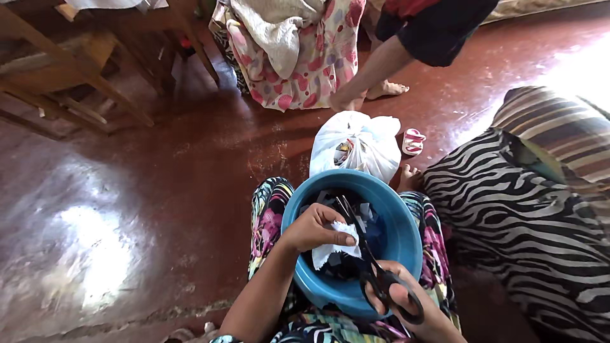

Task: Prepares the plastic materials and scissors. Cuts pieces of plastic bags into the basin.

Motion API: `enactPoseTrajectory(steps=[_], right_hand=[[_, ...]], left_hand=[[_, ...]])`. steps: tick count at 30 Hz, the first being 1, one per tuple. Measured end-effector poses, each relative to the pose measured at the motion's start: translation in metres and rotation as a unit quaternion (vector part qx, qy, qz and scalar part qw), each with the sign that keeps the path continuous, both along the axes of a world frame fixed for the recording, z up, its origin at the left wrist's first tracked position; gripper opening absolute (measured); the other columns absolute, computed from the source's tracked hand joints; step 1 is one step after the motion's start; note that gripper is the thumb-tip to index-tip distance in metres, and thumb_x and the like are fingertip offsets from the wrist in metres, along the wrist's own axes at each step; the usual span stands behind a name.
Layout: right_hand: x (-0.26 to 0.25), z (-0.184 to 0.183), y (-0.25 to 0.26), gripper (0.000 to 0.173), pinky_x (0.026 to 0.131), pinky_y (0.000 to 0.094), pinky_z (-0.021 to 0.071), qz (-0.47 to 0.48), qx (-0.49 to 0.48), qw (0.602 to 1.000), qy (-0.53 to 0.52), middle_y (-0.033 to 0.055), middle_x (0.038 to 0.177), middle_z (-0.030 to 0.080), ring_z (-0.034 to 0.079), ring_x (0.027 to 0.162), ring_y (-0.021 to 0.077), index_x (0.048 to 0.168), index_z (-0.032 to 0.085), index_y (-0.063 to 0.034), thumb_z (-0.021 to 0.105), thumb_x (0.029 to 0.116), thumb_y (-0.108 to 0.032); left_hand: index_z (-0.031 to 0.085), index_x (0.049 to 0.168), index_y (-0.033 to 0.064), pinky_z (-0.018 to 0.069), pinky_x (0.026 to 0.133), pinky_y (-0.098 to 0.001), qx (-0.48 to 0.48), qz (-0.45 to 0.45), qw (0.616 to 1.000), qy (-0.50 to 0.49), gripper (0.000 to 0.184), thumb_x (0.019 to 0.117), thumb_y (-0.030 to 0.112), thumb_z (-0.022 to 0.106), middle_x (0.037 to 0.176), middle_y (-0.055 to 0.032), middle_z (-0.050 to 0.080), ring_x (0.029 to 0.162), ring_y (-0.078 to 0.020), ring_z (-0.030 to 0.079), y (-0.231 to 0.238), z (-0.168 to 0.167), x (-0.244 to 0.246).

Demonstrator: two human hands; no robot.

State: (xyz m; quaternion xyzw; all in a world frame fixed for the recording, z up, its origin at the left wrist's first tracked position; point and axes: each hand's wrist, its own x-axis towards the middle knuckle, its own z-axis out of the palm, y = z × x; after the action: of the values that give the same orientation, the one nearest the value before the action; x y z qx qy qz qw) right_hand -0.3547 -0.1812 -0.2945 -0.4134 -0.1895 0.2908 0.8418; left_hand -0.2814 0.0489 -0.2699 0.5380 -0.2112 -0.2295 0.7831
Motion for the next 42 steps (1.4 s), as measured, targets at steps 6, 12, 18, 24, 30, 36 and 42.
enactPoseTrajectory(steps=[6,12,18,24,30,36,42], right_hand=[[-0.002,-0.001,0.005,0.033,0.061,0.0117,0.0532,-0.036,0.004,0.999,0.012,-0.0097,0.077,0.072,0.066,0.066,-0.0038,0.096,0.075,-0.0199,0.068,0.0927,-0.052],[-0.001,-0.003,0.007,0.039,0.064,0.0129,0.0527,-0.013,-0.002,1.000,0.021,-0.0087,0.082,0.073,0.066,0.070,-0.0024,0.100,0.074,-0.0211,0.065,0.0916,-0.058],[0.001,0.002,0.001,0.041,0.067,0.0133,0.0550,-0.037,0.036,0.999,0.004,-0.0081,0.088,0.075,0.069,0.075,-0.0017,0.109,0.076,-0.0223,0.062,0.0941,-0.058],[-0.007,-0.004,-0.007,0.051,0.075,0.0162,0.0565,0.103,0.122,0.984,0.077,-0.0033,0.102,0.075,0.071,0.086,0.0033,0.122,0.072,-0.0214,0.055,0.0964,-0.063],[-0.008,-0.007,-0.009,0.050,0.073,0.0158,0.0554,0.132,0.102,0.981,0.101,-0.0035,0.096,0.074,0.070,0.082,0.0028,0.113,0.072,-0.0190,0.055,0.0966,-0.063],[-0.008,-0.009,-0.004,0.053,0.074,0.0155,0.0556,0.112,0.115,0.982,0.101,-0.0028,0.100,0.075,0.070,0.085,0.0032,0.120,0.071,-0.0195,0.054,0.0966,-0.064],[-0.004,-0.011,-0.009,0.049,0.074,0.0159,0.0559,0.112,0.118,0.982,0.092,-0.0027,0.099,0.075,0.070,0.084,0.0033,0.117,0.072,-0.0179,0.056,0.0973,-0.060]], left_hand=[[0.076,0.086,0.0118,0.0582,0.075,-0.0183,0.004,0.011,1.000,0.000,0.008,0.0872,0.004,0.073,0.092,0.0041,0.078,0.083,0.0003,0.072,-0.001,-0.001,0.001],[0.073,0.084,0.0040,0.0568,0.080,-0.0185,0.058,-0.034,0.997,-0.034,0.007,0.0836,-0.002,0.071,0.090,0.0045,0.076,0.087,0.0018,0.070,-0.002,0.001,-0.002],[0.074,0.090,0.0017,0.0568,0.080,-0.0197,0.076,0.104,0.992,-0.003,0.007,0.0844,-0.001,0.071,0.094,0.0049,0.074,0.087,0.0021,0.067,-0.007,0.006,-0.005],[0.075,0.084,0.0032,0.0567,0.089,-0.0229,0.000,0.315,0.948,0.055,0.013,0.0830,-0.008,0.068,0.114,-0.0018,0.073,0.103,-0.0044,0.068,-0.010,0.012,0.001],[0.081,0.085,0.0148,0.0547,0.096,-0.0240,-0.051,0.326,0.944,-0.024,0.008,0.0810,0.008,0.081,0.115,0.0042,0.075,0.111,-0.0045,0.067,-0.007,0.001,0.003],[0.080,0.084,0.0181,0.0463,0.110,-0.0312,-0.021,0.267,0.955,-0.128,0.006,0.0804,0.019,0.084,0.131,0.0002,0.068,0.133,-0.0127,0.055,-0.002,-0.009,0.005],[0.080,0.092,0.0195,0.0374,0.119,-0.0360,-0.003,0.159,0.965,-0.208,0.008,0.0876,0.026,0.079,0.155,-0.0018,0.050,0.146,-0.0144,0.040,0.003,-0.009,0.006]])
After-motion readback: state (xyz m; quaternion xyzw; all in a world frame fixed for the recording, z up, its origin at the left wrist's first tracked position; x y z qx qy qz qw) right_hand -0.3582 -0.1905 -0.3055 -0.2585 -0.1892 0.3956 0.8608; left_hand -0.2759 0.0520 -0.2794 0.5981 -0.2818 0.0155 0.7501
